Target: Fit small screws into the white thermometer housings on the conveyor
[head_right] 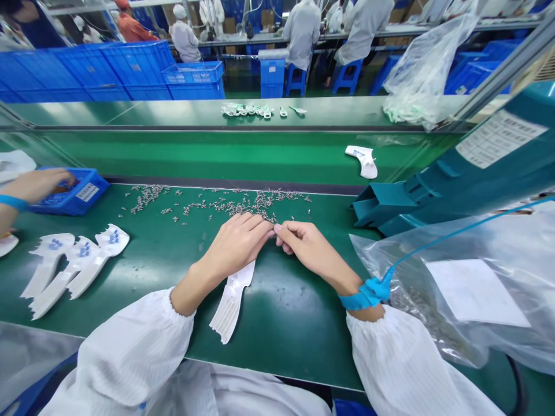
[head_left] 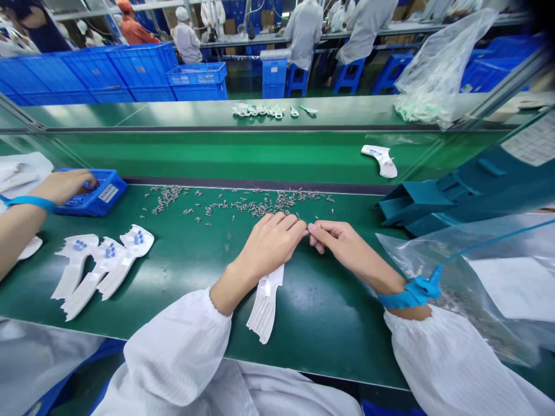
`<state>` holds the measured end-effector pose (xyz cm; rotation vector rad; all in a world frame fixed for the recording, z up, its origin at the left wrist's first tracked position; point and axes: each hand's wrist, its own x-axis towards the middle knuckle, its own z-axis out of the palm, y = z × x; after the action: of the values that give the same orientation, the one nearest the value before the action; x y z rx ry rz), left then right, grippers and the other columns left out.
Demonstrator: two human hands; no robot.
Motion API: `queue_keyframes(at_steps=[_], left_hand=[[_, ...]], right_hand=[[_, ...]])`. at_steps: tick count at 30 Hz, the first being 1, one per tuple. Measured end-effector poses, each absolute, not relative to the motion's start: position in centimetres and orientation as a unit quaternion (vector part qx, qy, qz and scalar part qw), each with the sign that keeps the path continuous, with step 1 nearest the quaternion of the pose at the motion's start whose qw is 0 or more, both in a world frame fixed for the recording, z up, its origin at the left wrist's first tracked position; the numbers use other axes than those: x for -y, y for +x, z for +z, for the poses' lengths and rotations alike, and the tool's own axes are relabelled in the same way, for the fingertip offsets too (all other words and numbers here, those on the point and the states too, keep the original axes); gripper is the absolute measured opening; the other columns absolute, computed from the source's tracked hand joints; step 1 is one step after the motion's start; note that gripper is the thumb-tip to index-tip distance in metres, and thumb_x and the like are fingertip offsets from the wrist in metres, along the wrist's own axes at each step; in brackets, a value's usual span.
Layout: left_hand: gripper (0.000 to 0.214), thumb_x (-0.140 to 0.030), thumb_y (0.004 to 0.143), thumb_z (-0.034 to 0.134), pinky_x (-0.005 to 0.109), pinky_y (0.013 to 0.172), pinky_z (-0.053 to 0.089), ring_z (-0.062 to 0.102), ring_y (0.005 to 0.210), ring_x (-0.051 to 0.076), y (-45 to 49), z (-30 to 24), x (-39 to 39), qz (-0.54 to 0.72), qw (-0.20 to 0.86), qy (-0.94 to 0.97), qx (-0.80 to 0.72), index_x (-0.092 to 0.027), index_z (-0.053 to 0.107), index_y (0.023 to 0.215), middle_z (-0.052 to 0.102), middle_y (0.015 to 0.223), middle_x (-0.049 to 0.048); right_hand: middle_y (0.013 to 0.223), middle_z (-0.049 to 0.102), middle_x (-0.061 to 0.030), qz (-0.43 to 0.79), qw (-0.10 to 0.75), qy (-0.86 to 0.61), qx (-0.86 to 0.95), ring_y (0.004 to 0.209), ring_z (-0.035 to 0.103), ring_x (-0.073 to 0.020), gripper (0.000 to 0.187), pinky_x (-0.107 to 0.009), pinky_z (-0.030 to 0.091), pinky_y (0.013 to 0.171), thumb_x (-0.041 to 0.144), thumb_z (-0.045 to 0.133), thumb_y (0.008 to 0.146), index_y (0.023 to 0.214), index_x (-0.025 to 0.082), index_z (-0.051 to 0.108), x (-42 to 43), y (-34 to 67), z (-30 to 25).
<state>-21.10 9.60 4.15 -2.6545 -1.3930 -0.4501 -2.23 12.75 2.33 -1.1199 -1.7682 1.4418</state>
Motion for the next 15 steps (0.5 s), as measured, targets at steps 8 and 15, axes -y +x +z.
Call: queue_keyframes(at_steps=[8, 15], left_hand=[[0.024, -0.025, 0.107, 0.038, 0.033, 0.074, 0.038, 0.056, 0.088, 0.021, -21.24, 3.92, -9.69, -0.134, 0.055, -0.891, 0.430, -0.018, 0.059, 0.099, 0.063, 0.094, 0.0040], [0.023, -0.027, 0.106, 0.038, 0.033, 0.076, 0.039, 0.056, 0.088, 0.021, -21.12, 3.83, -9.74, -0.154, 0.020, -0.881, 0.446, -0.018, 0.059, 0.101, 0.064, 0.095, 0.0043]], right_hand=[[0.055, 0.044, 0.0036, 0.584, 0.251, -0.421, 0.646, 0.051, 0.038, -0.0115, 0.055, -0.027, 0.032, 0.050, 0.072, 0.053, 0.086, 0.065, 0.021, 0.057, -13.05, -1.79, 2.42], [0.062, 0.049, 0.0026, 0.541, 0.227, -0.398, 0.705, 0.057, 0.043, -0.0125, 0.047, -0.026, 0.035, 0.053, 0.064, 0.052, 0.091, 0.074, 0.021, 0.057, -13.01, -1.30, 2.81]])
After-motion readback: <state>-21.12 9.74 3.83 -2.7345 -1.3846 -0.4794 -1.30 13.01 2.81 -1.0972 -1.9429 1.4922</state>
